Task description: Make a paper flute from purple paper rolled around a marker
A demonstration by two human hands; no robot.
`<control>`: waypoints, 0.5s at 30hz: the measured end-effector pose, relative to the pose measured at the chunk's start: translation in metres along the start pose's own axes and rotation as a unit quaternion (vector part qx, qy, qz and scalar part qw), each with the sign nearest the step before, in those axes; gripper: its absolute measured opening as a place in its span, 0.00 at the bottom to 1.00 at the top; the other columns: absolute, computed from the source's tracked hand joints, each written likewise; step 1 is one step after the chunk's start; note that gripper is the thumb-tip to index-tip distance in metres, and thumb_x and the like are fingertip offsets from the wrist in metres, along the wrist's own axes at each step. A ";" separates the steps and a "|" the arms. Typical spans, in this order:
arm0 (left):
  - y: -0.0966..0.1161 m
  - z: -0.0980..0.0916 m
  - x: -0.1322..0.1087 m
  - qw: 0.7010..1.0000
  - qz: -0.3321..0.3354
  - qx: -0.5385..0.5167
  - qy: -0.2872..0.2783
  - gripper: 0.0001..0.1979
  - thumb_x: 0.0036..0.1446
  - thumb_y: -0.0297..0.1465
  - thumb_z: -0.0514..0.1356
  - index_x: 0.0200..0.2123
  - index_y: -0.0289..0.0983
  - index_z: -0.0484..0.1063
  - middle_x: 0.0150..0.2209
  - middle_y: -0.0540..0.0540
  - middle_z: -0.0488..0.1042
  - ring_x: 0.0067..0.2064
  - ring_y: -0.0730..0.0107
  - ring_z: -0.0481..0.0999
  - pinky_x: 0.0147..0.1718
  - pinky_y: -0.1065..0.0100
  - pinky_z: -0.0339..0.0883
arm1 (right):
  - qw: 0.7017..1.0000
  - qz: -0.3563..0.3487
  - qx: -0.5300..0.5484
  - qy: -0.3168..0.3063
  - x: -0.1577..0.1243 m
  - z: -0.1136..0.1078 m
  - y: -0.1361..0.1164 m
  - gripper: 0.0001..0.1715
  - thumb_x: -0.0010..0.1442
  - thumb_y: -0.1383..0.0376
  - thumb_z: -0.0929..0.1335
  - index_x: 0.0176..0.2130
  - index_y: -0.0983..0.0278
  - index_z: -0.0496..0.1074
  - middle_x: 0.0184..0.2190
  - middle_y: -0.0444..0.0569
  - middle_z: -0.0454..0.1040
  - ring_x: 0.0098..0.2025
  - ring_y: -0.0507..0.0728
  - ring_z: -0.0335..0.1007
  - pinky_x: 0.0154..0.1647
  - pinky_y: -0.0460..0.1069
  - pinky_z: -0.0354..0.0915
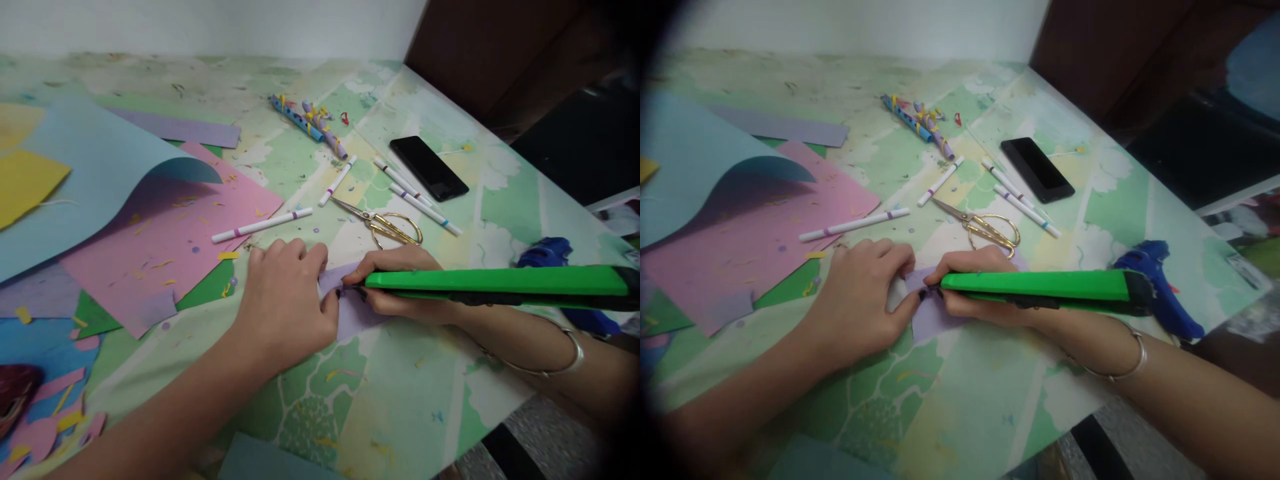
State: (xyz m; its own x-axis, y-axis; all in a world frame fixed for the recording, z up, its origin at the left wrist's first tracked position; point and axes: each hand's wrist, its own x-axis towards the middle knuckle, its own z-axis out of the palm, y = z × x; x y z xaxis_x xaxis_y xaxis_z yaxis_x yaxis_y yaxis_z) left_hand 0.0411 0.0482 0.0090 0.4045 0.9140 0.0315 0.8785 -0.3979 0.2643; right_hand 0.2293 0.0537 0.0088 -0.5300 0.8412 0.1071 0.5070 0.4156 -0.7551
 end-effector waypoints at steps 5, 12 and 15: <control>0.000 0.000 0.000 1.000 -0.005 -0.004 -0.006 0.08 0.48 0.36 0.56 0.31 0.39 0.62 0.33 0.42 0.67 0.39 0.51 0.65 0.37 0.53 0.54 | 1.000 -0.005 -0.012 0.019 0.001 0.002 -0.001 0.11 0.45 0.72 0.65 0.30 0.64 0.75 0.23 0.42 0.75 0.22 0.47 0.63 0.23 0.42 0.57; 0.000 0.001 0.000 1.000 -0.002 -0.003 -0.002 0.08 0.48 0.36 0.56 0.31 0.39 0.62 0.33 0.42 0.67 0.39 0.51 0.65 0.37 0.52 0.55 | 0.999 -0.023 -0.013 0.045 0.000 0.004 -0.004 0.08 0.46 0.71 0.64 0.29 0.65 0.72 0.19 0.41 0.71 0.19 0.46 0.58 0.21 0.42 0.54; 0.000 0.001 0.000 1.000 0.000 0.001 0.000 0.09 0.48 0.36 0.56 0.31 0.39 0.62 0.33 0.42 0.67 0.39 0.52 0.65 0.37 0.53 0.55 | 0.998 -0.026 -0.016 0.050 -0.001 0.005 -0.003 0.08 0.46 0.71 0.64 0.28 0.65 0.72 0.19 0.40 0.70 0.19 0.45 0.57 0.21 0.42 0.54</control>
State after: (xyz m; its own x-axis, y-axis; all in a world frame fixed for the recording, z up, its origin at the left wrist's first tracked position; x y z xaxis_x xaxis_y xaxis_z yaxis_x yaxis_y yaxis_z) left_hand 0.0412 0.0477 0.0079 0.4040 0.9142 0.0314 0.8791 -0.3975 0.2630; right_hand 0.2249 0.0499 0.0083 -0.4864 0.8479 0.2110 0.5026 0.4691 -0.7262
